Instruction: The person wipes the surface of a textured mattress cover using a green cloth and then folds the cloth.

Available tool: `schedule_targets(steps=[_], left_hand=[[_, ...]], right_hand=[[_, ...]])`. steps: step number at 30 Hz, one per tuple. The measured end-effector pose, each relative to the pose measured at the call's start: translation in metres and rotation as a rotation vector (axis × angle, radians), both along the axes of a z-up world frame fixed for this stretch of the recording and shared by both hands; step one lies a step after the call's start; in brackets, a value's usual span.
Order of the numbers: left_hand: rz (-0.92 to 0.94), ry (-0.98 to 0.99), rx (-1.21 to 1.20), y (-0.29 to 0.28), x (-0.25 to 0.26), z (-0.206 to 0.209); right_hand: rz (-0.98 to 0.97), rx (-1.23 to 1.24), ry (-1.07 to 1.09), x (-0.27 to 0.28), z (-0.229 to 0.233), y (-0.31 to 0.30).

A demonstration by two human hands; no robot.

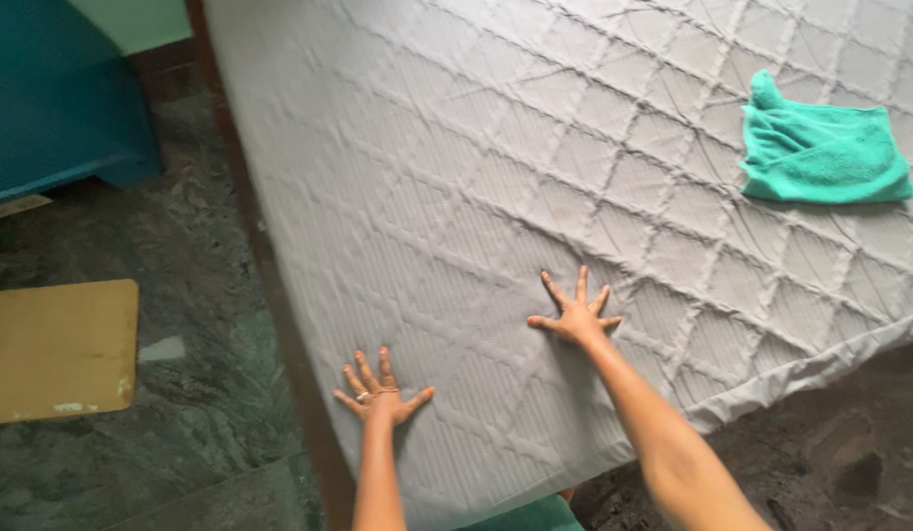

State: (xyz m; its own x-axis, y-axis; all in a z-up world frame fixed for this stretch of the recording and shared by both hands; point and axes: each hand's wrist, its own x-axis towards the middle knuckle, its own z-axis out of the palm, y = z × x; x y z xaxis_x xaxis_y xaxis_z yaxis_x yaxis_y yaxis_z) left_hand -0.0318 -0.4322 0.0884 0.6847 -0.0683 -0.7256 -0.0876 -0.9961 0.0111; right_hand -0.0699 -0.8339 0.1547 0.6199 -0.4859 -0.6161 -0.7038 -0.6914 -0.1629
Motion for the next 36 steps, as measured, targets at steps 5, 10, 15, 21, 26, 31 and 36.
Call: schedule_targets(steps=[5, 10, 15, 21, 26, 31, 36], left_hand=[[0.468, 0.110, -0.180, -0.106, 0.014, 0.022], [0.305, 0.260, -0.234, -0.297, -0.007, 0.069], [0.376, 0.223, -0.142, -0.330, -0.009, 0.082], [0.401, 0.194, -0.080, -0.338, -0.008, 0.076], [0.431, 0.213, -0.052, -0.341, -0.007, 0.063], [0.448, 0.223, -0.024, -0.343, -0.005, 0.050], [0.470, 0.227, -0.020, -0.342, -0.003, 0.046]], right_hand=[[0.052, 0.062, 0.092, 0.011, 0.013, -0.026], [0.145, 0.053, 0.085, 0.014, 0.019, -0.032], [0.290, 0.031, -0.203, 0.004, -0.001, -0.099], [0.087, -0.259, -0.586, -0.003, -0.046, -0.275], [-0.217, -0.220, -0.691, -0.002, -0.049, -0.400], [-0.162, -0.310, -0.600, 0.011, -0.045, -0.439], [0.214, 0.116, -0.207, 0.050, -0.011, -0.279]])
